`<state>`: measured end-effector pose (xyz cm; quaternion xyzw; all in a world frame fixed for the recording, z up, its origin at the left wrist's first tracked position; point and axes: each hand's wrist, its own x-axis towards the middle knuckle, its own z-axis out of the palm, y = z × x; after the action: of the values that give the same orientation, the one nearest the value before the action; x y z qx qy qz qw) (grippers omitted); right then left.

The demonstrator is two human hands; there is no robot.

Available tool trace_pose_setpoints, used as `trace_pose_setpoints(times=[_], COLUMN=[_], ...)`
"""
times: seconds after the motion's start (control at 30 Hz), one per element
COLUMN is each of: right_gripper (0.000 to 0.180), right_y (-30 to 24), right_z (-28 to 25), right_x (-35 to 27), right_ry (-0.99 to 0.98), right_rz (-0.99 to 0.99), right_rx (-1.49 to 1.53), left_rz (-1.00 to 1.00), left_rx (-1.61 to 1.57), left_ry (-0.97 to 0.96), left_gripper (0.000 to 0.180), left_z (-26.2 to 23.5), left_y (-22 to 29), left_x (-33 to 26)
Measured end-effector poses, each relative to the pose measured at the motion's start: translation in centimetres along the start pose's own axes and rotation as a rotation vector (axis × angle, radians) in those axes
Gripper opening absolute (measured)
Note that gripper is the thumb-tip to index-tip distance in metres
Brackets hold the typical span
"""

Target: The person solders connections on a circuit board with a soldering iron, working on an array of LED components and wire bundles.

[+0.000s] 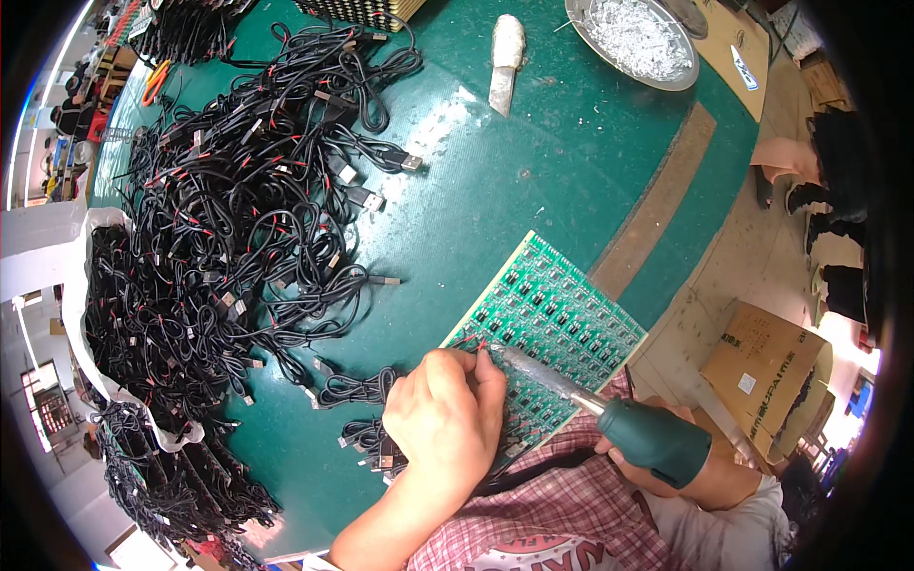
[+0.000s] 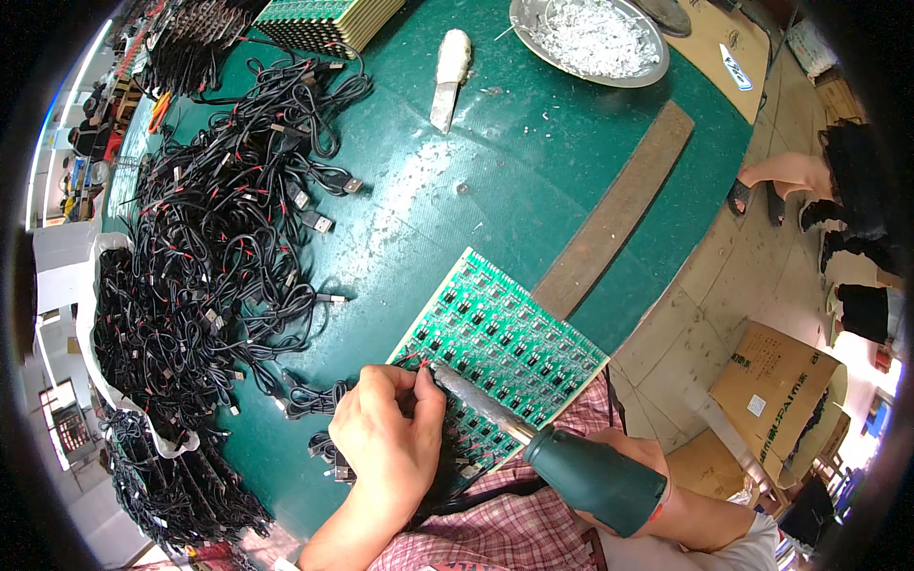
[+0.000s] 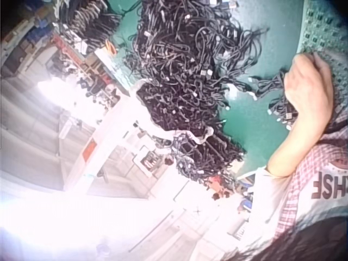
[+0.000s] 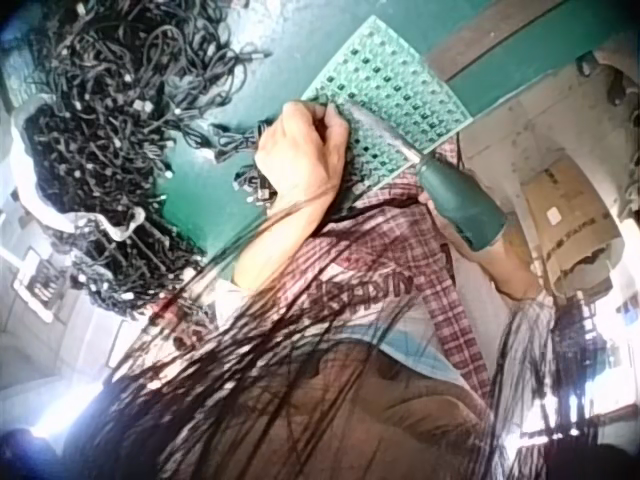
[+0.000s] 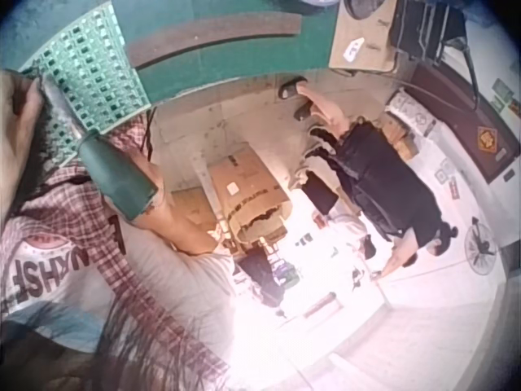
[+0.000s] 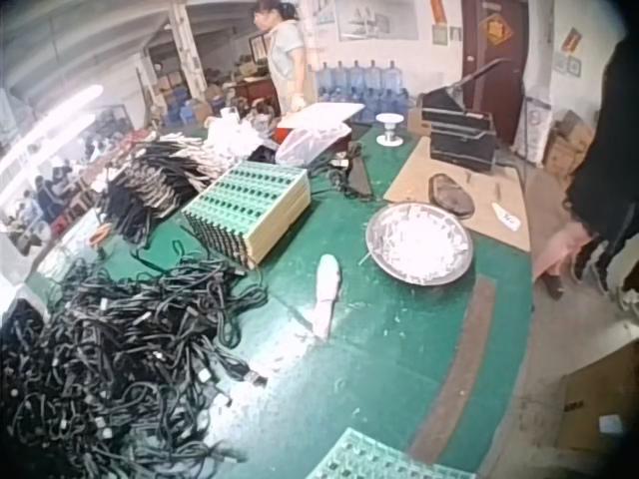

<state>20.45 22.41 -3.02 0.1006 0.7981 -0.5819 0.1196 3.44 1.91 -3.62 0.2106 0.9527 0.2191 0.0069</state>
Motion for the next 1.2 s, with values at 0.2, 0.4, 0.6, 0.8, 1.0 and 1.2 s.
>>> trace_pose_setpoints(times=[0.2,0.4,0.6,0.8,1.0,1.2], right_gripper=[0.017,0.011,0.011,0.012,0.011,0.025], right_y=[-1.4,-3.2,-2.7,-1.6,-2.0,-1.6], right_z=[-0.3,-0.8,-0.6,-0.3,-0.3,-0.3], right_x=[0.4,0.8,0.8,0.1,0.2,0.2], right_ry=[-0.033,-0.092,-0.057,-0.065,-0.066,-0.002], right_rz=[0.049,0.199,0.093,0.095,0.068,0.070], right_rx=[-0.014,-0.083,0.016,0.041,-0.099,0.050], left_rz=[-0.001,-0.003,-0.001,-0.046,-0.238,-0.455], left_rx=[0.008,0.001,-0.002,-0.111,-0.417,-0.508], left_ry=[-0.015,-0.014,-0.009,-0.075,-0.317,-0.406], left_gripper=[0.024,0.024,0.025,0.017,0.008,0.007], left_z=[-0.1,0.0,0.0,-0.8,-2.8,-3.3], left_y=[0.0,-0.1,-0.1,-0.4,-0.7,-0.9], left_x=[0.0,0.0,0.0,0.1,2.1,3.6])
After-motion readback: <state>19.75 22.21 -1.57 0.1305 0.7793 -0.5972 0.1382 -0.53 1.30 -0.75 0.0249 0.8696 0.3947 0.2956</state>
